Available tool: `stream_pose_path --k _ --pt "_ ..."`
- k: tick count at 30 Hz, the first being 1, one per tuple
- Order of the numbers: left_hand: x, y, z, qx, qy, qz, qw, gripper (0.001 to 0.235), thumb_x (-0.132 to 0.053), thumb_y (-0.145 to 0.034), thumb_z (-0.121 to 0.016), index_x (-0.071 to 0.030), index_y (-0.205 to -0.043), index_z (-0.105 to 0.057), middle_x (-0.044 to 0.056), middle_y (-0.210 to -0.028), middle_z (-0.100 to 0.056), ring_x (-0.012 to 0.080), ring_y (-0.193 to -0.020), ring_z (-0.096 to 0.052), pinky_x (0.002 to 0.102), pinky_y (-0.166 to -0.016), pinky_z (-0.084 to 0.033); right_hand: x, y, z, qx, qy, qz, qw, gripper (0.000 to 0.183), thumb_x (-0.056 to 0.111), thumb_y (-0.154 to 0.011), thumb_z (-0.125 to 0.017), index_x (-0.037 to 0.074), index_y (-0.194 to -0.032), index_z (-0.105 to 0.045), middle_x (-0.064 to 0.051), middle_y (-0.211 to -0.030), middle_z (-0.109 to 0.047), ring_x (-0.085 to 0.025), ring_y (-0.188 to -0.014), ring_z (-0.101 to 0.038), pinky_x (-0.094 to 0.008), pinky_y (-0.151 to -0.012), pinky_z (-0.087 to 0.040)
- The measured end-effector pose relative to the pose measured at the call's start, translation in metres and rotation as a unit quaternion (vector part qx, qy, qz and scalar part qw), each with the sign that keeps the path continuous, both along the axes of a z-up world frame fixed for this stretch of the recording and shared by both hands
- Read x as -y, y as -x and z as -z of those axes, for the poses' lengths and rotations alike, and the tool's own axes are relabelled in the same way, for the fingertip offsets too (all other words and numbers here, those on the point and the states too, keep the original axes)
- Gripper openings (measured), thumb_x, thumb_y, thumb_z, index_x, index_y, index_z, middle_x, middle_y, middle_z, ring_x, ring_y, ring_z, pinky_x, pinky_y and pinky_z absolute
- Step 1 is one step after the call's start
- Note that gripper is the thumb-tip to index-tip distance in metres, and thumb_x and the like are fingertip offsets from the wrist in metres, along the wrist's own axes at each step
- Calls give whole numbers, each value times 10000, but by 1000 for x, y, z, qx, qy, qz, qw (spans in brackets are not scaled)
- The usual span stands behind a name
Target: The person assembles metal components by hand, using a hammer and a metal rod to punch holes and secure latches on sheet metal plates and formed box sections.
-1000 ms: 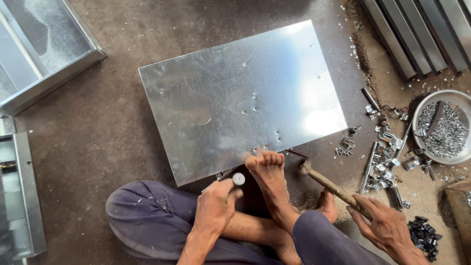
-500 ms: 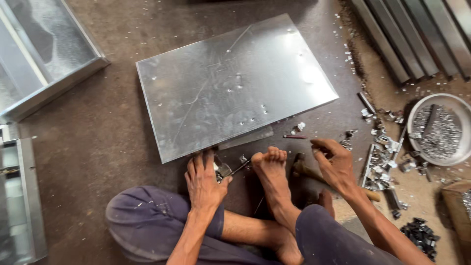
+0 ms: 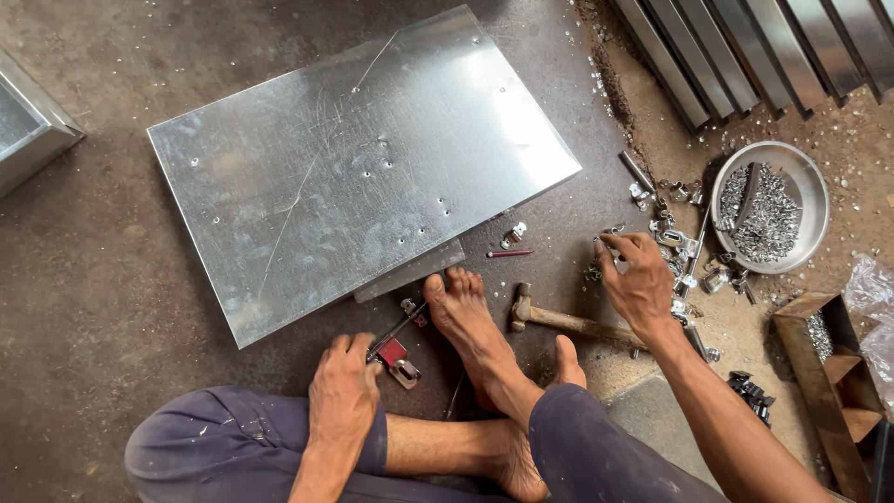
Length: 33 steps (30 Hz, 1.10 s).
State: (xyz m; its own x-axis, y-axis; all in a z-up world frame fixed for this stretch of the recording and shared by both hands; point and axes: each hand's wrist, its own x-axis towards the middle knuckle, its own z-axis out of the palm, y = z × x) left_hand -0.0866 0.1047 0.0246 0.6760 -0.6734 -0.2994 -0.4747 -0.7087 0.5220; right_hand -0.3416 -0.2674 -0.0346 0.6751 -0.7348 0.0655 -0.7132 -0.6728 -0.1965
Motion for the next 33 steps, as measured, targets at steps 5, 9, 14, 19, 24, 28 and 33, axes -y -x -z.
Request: stream_pose_path --k 5,9,14,19,24,28,33 --pt "2 -11 -10 -18 -46 26 998 382 -149 -859 -737 -127 -1220 -612 138 -952 -676 314 -970 -650 445 -826 -538 12 -7 21 -33 2 18 999 231 332 -1005 -671 133 -1080 -761 -73 -909 -659 -197 -736 -564 -308 -553 -472" --pt "-25 -21 -37 93 -65 105 988 423 -142 -788 -731 -119 -1193 -609 78 -947 -700 273 -904 -630 424 -794 -503 17 13 12 -47 60 -71 995 212 263 -1054 -628 67 -1109 -689 -77 -930 -635 -204 -787 -564 -320 -624 -501" --pt "-91 -68 -71 182 -215 7 960 466 -278 -842 -738 -195 -1296 -672 90 -1058 -678 283 -960 -633 434 -871 -515 -7 34 -6 11 -122 -97 988 220 160 -1062 -586 -15 -1194 -602 -139 -1052 -663 -207 -814 -673 -307 -685 -615" --pt "-71 -35 -70 -38 84 -139 986 321 -283 -747 -838 -100 -1004 -780 61 -898 -746 174 -726 -707 313 -652 -554 -30 35 -19 -6 -75 -189 979 296 95 -913 -646 29 -1199 -680 -164 -1070 -696 -257 -846 -700 -324 -696 -625" --pt "18 20 -50 -414 221 -232 852 242 -101 -835 -777 -25 -1066 -780 88 -831 -804 94 -657 -724 216 -590 -603 -30 20 -18 -32 -70 -170 982 253 134 -941 -652 -12 -1148 -643 -163 -1021 -677 -268 -850 -676 -348 -744 -603" --pt "53 45 -42 -454 323 -221 801 245 -72 -866 -775 15 -1095 -785 74 -924 -807 87 -788 -725 211 -690 -594 -25 11 -17 -102 -121 -110 981 206 169 -1008 -602 -22 -1085 -597 -157 -950 -631 -273 -773 -643 -379 -726 -569" --pt "73 50 -38 -467 293 -268 790 285 -71 -880 -741 12 -1153 -749 107 -934 -798 138 -798 -752 256 -728 -631 -30 -6 -36 -73 -140 -103 982 200 189 -1030 -561 -11 -1039 -567 -132 -896 -596 -226 -700 -585 -361 -628 -546"
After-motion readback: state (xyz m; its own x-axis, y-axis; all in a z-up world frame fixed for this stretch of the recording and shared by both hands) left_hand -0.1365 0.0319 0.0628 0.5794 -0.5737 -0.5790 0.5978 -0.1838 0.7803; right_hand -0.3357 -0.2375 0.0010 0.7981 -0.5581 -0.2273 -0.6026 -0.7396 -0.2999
